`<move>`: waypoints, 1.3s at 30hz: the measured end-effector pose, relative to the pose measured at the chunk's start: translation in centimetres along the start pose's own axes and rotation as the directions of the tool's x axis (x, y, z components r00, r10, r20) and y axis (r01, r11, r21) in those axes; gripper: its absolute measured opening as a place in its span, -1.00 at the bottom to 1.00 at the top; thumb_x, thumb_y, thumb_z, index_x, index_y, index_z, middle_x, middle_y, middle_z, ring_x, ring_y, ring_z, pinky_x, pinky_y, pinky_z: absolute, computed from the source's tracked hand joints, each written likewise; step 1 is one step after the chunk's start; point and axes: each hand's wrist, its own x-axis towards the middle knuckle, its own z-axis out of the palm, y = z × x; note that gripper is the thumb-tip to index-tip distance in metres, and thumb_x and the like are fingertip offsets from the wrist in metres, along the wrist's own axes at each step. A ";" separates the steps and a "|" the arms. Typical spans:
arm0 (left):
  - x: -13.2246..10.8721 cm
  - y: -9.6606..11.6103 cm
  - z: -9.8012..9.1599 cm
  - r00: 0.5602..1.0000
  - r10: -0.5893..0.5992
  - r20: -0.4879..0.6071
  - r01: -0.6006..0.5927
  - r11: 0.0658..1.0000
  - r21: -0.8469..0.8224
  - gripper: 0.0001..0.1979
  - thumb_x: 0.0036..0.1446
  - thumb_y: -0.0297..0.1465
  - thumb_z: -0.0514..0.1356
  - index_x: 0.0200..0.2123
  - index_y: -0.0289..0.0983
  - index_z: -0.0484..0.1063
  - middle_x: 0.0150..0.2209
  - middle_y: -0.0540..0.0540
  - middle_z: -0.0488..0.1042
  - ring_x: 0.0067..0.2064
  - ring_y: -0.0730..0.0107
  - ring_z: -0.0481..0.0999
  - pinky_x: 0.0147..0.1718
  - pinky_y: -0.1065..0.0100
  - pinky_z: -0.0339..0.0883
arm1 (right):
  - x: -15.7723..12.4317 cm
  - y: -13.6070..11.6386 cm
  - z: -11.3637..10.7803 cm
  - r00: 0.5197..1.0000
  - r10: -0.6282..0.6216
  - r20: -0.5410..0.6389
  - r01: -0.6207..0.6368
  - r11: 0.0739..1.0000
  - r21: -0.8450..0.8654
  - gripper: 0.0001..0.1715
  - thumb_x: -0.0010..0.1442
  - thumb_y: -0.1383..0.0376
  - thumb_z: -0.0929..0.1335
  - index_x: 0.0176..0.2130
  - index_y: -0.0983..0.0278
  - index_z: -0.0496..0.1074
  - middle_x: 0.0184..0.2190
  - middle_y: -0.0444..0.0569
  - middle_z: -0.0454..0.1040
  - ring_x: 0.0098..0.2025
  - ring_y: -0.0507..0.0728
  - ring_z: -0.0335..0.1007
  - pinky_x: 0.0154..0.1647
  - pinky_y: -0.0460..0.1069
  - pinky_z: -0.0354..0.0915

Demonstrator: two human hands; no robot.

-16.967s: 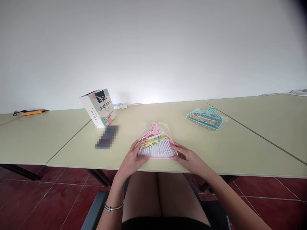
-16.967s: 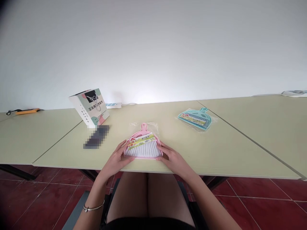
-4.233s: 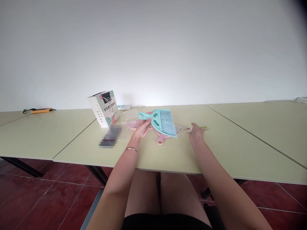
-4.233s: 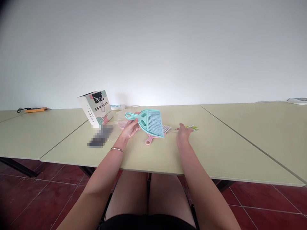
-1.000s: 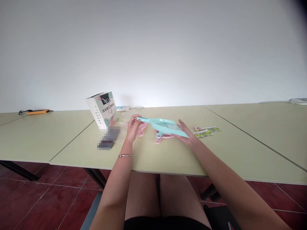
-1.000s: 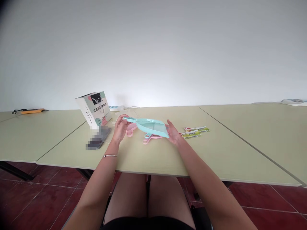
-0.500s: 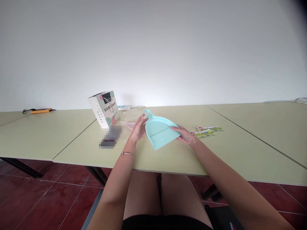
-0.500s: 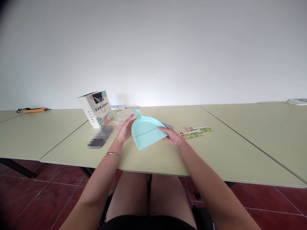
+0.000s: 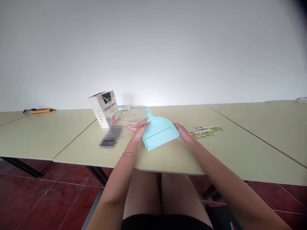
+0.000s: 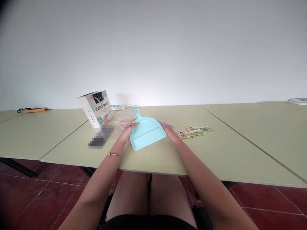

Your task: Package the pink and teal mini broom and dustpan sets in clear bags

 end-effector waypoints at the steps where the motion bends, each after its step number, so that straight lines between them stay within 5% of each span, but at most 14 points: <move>1: 0.0 0.0 0.0 1.000 -0.001 0.000 0.001 1.000 -0.001 -0.50 -0.03 -0.30 0.25 0.04 -0.21 0.39 0.10 -0.11 0.40 0.12 0.12 0.36 0.08 0.15 0.23 | 0.1 0.1 -0.2 0.997 -0.022 -0.071 0.016 0.997 -0.078 -0.32 0.14 -0.21 0.11 -0.37 0.25 0.45 -0.44 -0.01 0.49 -0.31 0.16 0.41 -0.29 0.05 0.34; 5: -0.1 0.1 0.0 0.999 -0.014 0.042 0.013 0.999 0.039 -0.54 -0.04 -0.28 0.26 0.00 -0.17 0.44 0.07 -0.06 0.43 0.11 0.11 0.37 0.09 0.15 0.23 | 0.8 0.9 -1.2 0.973 -0.148 -0.175 0.061 0.903 -0.425 -0.47 0.16 -0.09 0.17 -0.32 0.23 0.46 -0.30 0.01 0.51 -0.17 0.20 0.37 -0.13 0.09 0.28; 7: -0.3 0.3 0.0 0.996 -0.032 0.078 0.025 0.996 0.083 -0.55 -0.03 -0.28 0.26 -0.01 -0.15 0.44 0.07 -0.04 0.43 0.11 0.12 0.38 0.08 0.15 0.24 | 1.0 1.6 -1.6 0.978 -0.183 -0.102 0.092 0.811 -0.578 -0.61 0.13 0.04 0.25 -0.19 0.20 0.47 -0.13 0.03 0.48 0.00 0.25 0.29 0.01 0.12 0.21; 10: -0.7 0.5 0.1 0.992 -0.035 0.124 0.015 0.988 0.154 -0.53 -0.02 -0.28 0.25 0.03 -0.11 0.41 0.15 -0.01 0.34 0.15 0.13 0.32 0.11 0.18 0.20 | 1.1 2.4 -1.9 0.994 -0.105 0.027 0.095 0.726 -0.681 -0.55 0.06 0.23 0.30 -0.02 0.18 0.42 0.05 0.03 0.38 0.15 0.32 0.15 0.11 0.19 0.13; 19: -1.2 0.9 0.1 0.975 -0.002 0.224 -0.050 0.973 0.224 -0.51 0.01 -0.25 0.21 0.07 -0.05 0.34 0.15 0.01 0.32 0.14 0.17 0.31 0.10 0.19 0.18 | 0.1 0.5 -2.4 0.956 -0.075 0.284 0.220 0.824 -0.522 -0.53 0.01 0.30 0.32 -0.04 0.09 0.46 0.06 -0.10 0.39 0.12 0.28 0.23 0.10 0.16 0.19; 30: -1.6 1.3 0.4 0.962 -0.002 0.273 -0.059 0.974 0.217 -0.55 0.01 -0.24 0.21 0.02 -0.09 0.40 0.11 0.00 0.38 0.12 0.18 0.33 0.10 0.22 0.17 | 0.2 0.4 -2.5 0.991 -0.005 0.133 0.080 0.824 -0.560 -0.79 -0.02 0.29 0.29 -0.31 0.21 0.44 -0.06 -0.02 0.40 -0.03 0.20 0.33 -0.01 0.08 0.24; 39: -2.2 1.9 0.8 0.961 -0.051 0.273 -0.006 0.979 0.204 -0.59 -0.06 -0.33 0.26 -0.06 -0.15 0.48 0.09 -0.04 0.41 0.12 0.15 0.34 0.11 0.19 0.15 | 0.3 0.5 -2.2 0.994 -0.084 0.063 0.105 0.816 -0.569 -0.78 0.03 0.15 0.31 -0.29 0.18 0.38 -0.10 -0.03 0.39 -0.05 0.19 0.31 -0.05 0.08 0.23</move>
